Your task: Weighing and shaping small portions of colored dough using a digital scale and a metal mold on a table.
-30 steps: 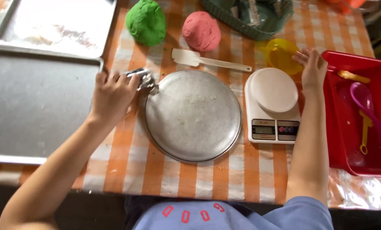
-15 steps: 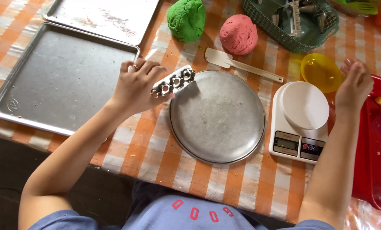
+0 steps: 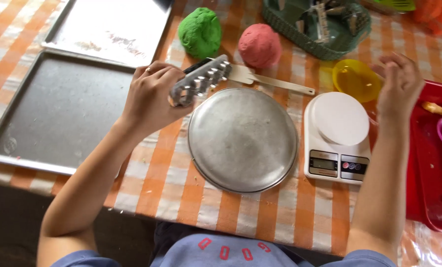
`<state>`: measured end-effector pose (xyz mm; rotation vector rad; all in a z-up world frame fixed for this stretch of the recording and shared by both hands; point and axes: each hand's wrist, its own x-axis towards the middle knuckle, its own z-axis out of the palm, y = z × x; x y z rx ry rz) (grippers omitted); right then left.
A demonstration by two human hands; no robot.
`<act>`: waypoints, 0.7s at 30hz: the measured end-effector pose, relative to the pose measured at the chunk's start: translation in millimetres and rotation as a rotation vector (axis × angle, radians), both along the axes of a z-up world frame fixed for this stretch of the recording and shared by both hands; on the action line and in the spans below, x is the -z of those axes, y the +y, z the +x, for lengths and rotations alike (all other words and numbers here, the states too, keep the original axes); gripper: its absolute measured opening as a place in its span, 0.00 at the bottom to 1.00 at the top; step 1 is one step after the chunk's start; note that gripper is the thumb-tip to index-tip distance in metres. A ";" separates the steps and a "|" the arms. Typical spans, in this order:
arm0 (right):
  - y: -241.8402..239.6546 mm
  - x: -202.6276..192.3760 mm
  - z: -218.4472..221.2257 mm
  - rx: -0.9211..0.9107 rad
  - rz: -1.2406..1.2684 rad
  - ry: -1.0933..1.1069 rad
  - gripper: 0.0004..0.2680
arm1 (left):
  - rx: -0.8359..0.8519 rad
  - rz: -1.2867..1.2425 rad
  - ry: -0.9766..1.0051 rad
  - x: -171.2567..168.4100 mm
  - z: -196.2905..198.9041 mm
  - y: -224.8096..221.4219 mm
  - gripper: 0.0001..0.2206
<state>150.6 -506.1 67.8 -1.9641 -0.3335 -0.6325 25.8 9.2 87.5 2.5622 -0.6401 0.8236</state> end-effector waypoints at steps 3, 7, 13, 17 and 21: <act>56.7 -33.2 -36.2 -0.253 0.088 -0.098 0.09 | 0.058 0.093 -0.013 -41.0 -2.4 -37.7 0.27; 122.2 -66.8 -98.4 -0.510 0.174 -0.081 0.08 | 0.175 0.065 0.053 -67.2 -11.0 -83.7 0.26; 145.0 -67.5 -125.7 -0.540 -0.228 -0.404 0.09 | 0.299 -0.163 0.287 -43.5 -2.9 -102.4 0.28; 161.6 -69.2 -128.4 -0.439 -0.231 -0.460 0.12 | 0.300 -0.410 0.470 -45.5 -3.6 -105.8 0.17; 162.3 -66.4 -127.5 -0.453 -0.266 -0.476 0.13 | 0.307 -0.442 0.480 -42.7 0.3 -102.2 0.17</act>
